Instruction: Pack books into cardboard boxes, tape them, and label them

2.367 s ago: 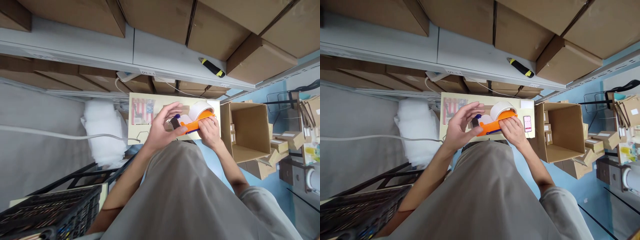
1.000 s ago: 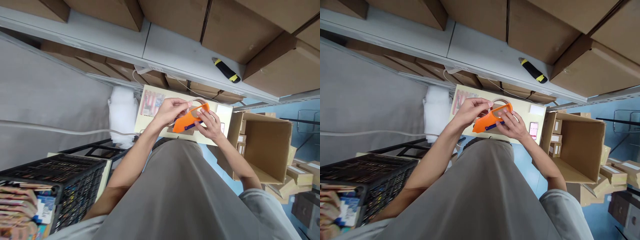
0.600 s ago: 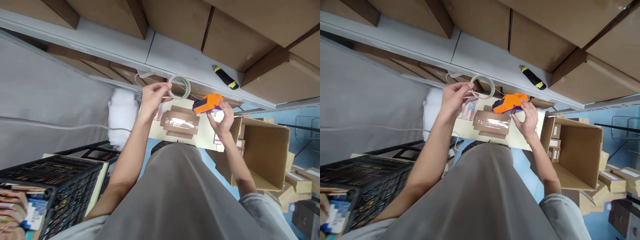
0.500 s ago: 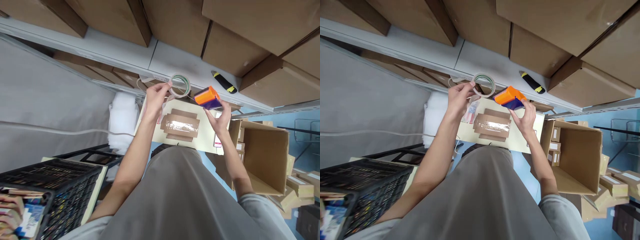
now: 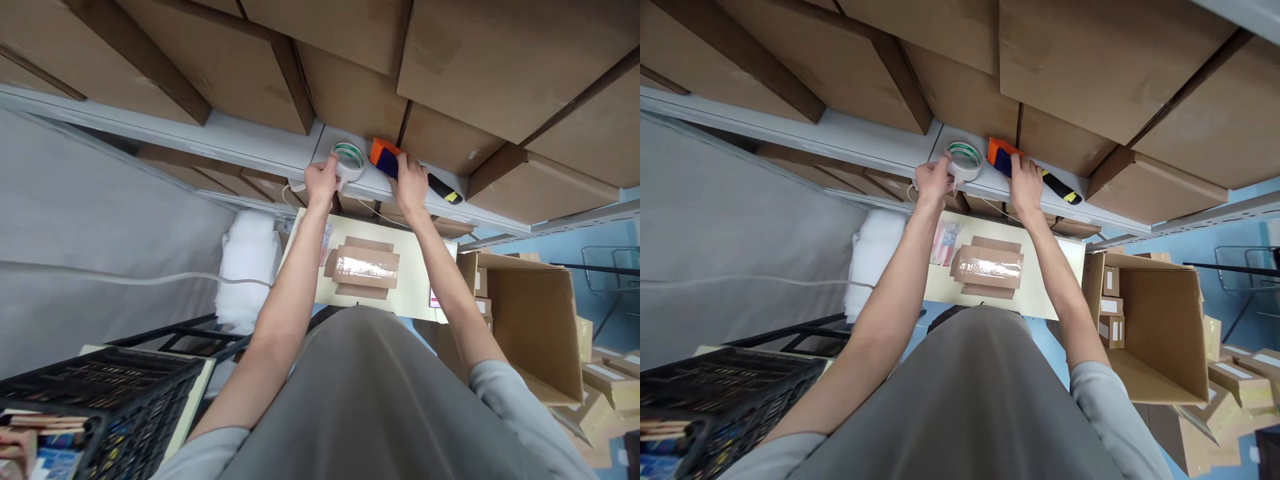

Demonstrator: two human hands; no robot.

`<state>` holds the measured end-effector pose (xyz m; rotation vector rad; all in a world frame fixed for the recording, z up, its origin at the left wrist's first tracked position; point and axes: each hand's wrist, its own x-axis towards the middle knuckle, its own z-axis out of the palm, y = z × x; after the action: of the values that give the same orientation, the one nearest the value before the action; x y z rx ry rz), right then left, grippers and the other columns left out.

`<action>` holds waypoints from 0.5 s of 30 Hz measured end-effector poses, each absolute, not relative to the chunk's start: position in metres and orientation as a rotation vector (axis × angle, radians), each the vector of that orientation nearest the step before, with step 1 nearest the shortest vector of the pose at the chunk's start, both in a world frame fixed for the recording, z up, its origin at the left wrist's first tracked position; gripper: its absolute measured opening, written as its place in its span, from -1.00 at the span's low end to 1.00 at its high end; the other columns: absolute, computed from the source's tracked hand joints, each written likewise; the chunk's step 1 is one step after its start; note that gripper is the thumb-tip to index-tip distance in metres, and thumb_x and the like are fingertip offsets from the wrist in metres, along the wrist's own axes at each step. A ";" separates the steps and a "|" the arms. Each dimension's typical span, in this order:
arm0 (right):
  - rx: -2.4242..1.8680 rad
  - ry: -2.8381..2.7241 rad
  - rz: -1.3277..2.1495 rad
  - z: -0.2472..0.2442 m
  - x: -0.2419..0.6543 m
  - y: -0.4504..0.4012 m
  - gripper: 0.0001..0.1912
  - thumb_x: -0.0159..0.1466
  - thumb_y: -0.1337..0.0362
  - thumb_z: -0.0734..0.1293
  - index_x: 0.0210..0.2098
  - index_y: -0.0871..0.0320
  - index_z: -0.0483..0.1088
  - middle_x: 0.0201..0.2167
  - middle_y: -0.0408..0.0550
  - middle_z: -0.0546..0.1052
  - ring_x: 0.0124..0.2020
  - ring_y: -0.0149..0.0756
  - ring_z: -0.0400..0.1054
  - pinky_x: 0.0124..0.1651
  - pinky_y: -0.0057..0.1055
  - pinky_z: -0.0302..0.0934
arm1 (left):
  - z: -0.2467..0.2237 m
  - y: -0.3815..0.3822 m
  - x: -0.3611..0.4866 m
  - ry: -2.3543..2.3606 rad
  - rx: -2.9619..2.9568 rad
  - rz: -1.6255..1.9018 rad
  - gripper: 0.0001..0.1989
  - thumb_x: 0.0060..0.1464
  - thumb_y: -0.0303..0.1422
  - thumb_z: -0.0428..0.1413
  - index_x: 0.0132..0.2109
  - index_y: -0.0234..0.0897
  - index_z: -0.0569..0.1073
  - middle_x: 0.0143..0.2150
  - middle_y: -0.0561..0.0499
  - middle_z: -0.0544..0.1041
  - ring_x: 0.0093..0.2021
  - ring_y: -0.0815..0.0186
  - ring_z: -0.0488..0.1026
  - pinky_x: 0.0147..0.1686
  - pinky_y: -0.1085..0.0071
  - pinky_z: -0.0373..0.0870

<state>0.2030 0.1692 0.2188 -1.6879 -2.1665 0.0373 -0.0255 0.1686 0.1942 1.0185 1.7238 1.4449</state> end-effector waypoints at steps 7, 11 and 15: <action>-1.709 -2.137 0.012 0.211 0.193 0.166 -0.62 0.62 0.21 0.34 0.35 0.20 0.33 0.24 0.31 0.53 0.34 0.16 0.42 0.46 0.34 0.28 | 0.187 0.173 -0.045 1.889 1.176 1.303 -0.47 0.39 0.17 0.17 -0.21 -0.24 0.55 -0.31 -0.06 0.63 -0.08 0.12 0.67 0.00 0.30 0.58; -1.640 -2.175 0.076 0.211 0.198 0.161 -0.59 0.64 0.25 0.24 0.42 0.19 0.31 0.30 0.30 0.50 0.40 0.16 0.36 0.51 0.43 0.20 | 0.190 0.174 -0.052 1.927 1.298 1.254 -0.43 0.46 0.19 0.09 -0.19 -0.24 0.57 -0.24 -0.14 0.68 0.08 0.00 0.69 0.08 0.27 0.54; -1.622 -2.180 0.162 0.214 0.200 0.157 -0.52 0.63 0.32 0.13 0.48 0.14 0.30 0.36 0.27 0.48 0.46 0.18 0.32 0.57 0.52 0.10 | 0.201 0.160 -0.056 1.961 1.359 1.228 -0.46 0.53 0.12 0.05 -0.07 -0.27 0.60 -0.06 -0.20 0.71 0.17 -0.04 0.68 0.21 0.20 0.53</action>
<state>0.2005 0.1567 0.2139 -1.6221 -2.1795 0.1621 -0.0565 0.1598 0.2008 1.3588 1.9613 1.2284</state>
